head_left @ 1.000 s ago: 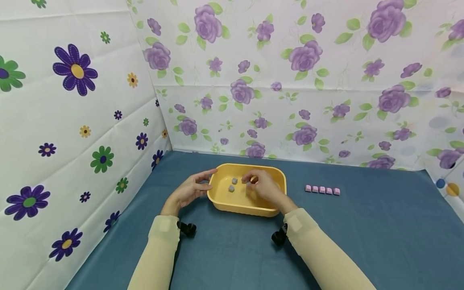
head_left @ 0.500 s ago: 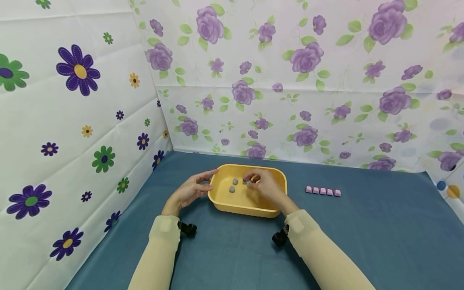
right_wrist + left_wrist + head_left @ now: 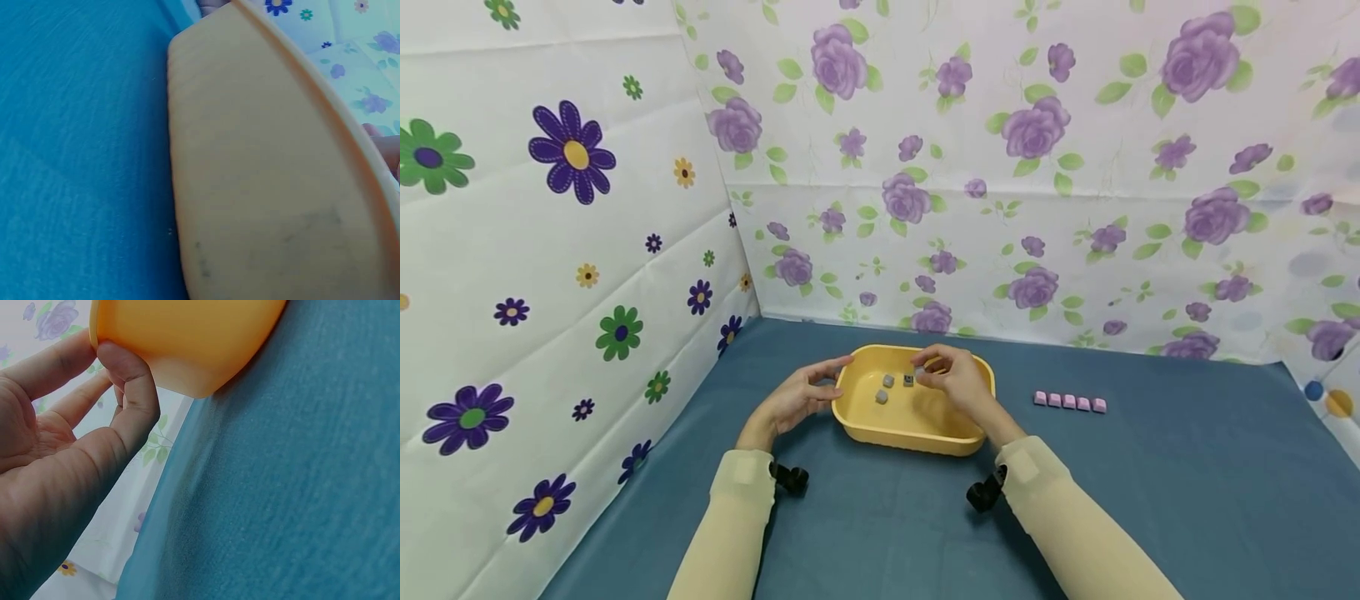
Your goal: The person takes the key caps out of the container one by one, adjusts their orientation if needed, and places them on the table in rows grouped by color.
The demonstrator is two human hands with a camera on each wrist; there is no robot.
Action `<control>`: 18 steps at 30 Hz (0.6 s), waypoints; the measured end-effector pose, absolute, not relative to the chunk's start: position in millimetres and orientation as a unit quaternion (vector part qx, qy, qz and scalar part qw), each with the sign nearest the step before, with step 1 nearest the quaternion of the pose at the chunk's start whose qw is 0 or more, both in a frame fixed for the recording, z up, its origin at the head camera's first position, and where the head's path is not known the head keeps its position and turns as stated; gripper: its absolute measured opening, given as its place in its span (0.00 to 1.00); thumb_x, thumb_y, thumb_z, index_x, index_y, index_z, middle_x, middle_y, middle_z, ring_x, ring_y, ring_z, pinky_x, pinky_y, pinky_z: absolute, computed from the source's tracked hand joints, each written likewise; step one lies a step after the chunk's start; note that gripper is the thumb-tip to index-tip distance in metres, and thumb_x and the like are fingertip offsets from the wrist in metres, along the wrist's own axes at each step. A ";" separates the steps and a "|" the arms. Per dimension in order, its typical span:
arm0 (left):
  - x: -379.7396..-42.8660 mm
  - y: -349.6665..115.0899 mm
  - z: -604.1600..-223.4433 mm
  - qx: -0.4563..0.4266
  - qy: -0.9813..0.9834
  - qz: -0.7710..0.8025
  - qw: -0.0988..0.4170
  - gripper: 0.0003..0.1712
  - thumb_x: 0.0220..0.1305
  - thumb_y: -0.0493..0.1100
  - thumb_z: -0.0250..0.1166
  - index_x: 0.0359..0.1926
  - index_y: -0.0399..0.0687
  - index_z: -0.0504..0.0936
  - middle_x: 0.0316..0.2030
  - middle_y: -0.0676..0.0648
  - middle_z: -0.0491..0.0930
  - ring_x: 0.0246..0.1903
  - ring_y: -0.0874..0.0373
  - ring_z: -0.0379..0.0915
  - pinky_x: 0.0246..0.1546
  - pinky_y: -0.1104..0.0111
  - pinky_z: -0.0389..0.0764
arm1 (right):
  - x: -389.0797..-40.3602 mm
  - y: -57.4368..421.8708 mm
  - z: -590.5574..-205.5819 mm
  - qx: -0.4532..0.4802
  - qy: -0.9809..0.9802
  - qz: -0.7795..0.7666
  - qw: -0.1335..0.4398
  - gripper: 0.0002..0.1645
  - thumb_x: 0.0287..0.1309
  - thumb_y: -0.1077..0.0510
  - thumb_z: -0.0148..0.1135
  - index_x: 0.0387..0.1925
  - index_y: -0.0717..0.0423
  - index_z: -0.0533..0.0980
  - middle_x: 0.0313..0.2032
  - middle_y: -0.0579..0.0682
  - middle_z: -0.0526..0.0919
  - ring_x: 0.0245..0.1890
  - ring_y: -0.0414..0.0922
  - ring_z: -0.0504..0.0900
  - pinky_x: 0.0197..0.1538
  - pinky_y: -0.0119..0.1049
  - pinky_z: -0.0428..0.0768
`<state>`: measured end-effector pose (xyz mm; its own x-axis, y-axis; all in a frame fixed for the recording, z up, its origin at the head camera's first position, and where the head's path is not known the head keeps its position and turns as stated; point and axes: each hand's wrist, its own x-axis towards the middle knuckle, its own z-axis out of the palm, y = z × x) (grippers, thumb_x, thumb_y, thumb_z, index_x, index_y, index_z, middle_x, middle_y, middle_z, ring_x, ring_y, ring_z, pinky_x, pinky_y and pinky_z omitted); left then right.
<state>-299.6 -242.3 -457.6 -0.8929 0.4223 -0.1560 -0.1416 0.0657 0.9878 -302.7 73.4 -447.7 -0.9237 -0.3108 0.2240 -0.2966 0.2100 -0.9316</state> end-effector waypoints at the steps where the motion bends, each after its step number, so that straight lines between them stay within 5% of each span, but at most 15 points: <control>1: -299.4 -242.1 -457.6 0.099 0.700 0.676 0.208 0.38 0.74 0.32 0.61 0.81 0.51 0.62 0.61 0.38 0.65 0.54 0.45 0.75 0.50 0.63 0.83 | -303.0 74.2 -447.2 -0.192 0.775 -0.602 0.006 0.12 0.65 0.68 0.69 0.50 0.65 0.84 0.49 0.61 0.86 0.44 0.53 0.83 0.47 0.42 0.84; 18: -299.9 -241.5 -458.6 0.098 0.700 0.677 0.204 0.38 0.74 0.32 0.62 0.81 0.51 0.63 0.60 0.38 0.66 0.53 0.47 0.74 0.50 0.63 0.84 | -303.8 91.3 -430.7 -0.191 0.764 -0.617 -0.004 0.14 0.65 0.65 0.71 0.51 0.61 0.83 0.51 0.61 0.83 0.45 0.54 0.83 0.49 0.46 0.84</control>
